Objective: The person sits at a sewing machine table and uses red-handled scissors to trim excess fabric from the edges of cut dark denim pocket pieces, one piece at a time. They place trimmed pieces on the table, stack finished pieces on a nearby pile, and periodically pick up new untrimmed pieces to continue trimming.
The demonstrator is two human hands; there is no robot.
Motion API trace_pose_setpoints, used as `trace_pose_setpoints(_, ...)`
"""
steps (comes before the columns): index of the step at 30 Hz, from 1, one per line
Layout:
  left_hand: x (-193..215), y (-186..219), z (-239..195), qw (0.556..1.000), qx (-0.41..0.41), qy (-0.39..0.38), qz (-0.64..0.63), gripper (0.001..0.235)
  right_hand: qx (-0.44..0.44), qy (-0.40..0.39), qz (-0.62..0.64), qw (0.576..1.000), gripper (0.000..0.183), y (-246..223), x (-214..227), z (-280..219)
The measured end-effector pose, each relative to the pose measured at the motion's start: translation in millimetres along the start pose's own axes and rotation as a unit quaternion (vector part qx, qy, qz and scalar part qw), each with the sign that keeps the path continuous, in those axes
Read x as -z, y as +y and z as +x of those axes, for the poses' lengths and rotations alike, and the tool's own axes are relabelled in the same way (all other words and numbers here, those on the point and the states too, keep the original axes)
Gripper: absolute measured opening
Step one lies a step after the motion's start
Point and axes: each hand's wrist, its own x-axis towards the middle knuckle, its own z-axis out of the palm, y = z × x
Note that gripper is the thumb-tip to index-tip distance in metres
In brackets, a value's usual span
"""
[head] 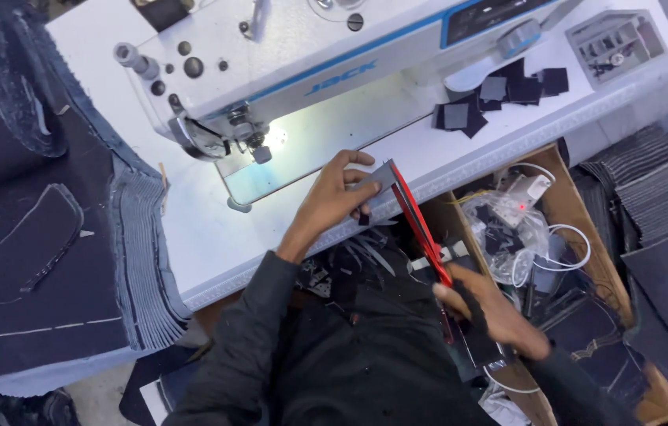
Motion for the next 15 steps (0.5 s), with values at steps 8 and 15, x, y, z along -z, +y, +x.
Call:
trace_pose_setpoints(8,-1.2,-3.5,32.4,0.999,-0.004,-0.024,0.045,0.042,-0.064,0.041,0.044,0.996,0.041,-6.4,21.3,19.5)
trace_pose_setpoints(15,-12.8,7.7,49.4,0.998,-0.033,-0.046,-0.010,0.037,-0.034,0.057,-0.012,0.998,0.042,-10.7,32.6,28.7)
